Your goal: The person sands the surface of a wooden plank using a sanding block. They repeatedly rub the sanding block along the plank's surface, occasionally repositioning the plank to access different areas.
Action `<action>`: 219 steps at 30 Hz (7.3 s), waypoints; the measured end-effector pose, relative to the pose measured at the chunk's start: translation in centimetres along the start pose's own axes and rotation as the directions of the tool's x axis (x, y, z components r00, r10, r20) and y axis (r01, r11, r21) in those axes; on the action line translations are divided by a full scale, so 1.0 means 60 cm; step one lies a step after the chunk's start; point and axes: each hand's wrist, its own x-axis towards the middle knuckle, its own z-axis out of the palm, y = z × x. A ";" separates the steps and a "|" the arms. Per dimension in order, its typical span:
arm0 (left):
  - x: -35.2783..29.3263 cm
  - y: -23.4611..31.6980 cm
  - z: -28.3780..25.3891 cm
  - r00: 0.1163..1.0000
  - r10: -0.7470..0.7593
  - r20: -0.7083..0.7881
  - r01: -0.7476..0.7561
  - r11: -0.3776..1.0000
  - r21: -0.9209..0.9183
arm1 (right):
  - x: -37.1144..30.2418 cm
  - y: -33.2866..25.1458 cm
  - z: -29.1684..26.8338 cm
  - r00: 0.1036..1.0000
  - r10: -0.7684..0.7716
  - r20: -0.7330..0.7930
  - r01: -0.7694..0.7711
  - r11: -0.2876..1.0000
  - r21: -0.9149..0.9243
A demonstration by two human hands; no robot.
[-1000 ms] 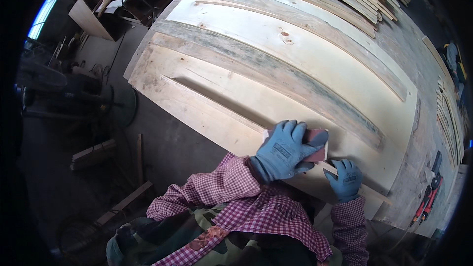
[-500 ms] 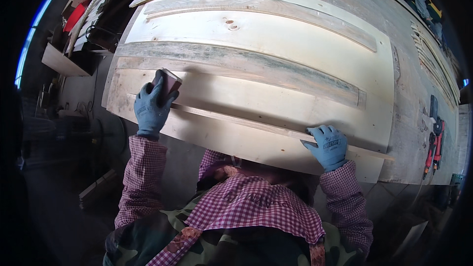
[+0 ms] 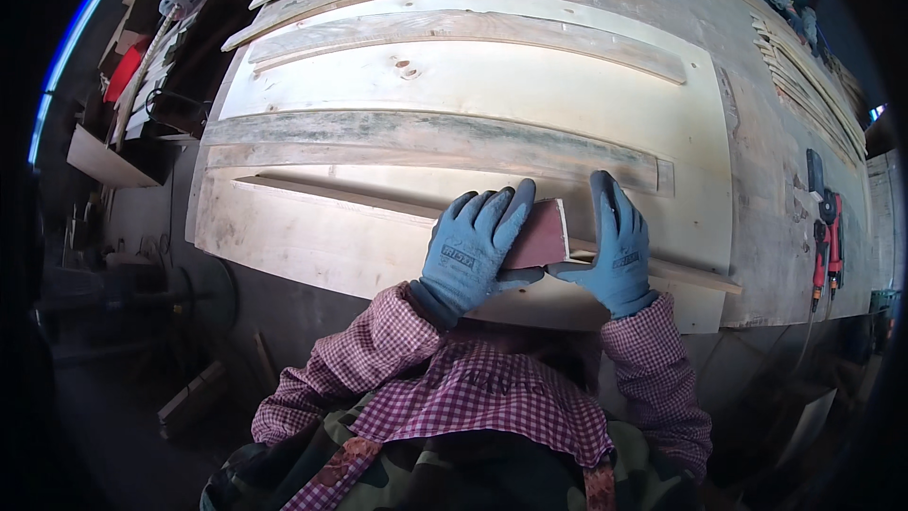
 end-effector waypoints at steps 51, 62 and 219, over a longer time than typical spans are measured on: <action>-0.029 -0.272 -0.032 0.969 -0.137 0.204 0.092 0.972 0.215 | 0.019 -0.057 0.013 0.972 0.226 -0.065 -0.235 0.940 -0.248; -0.033 -0.275 -0.031 0.970 -0.123 0.212 0.068 0.966 0.250 | -0.194 0.391 -0.221 0.266 0.912 -0.311 -0.957 0.211 -0.201; 0.022 0.071 -0.062 0.986 0.168 -0.018 -0.169 0.976 -0.134 | -0.079 -0.048 0.138 0.823 0.409 0.395 -0.076 -0.610 0.789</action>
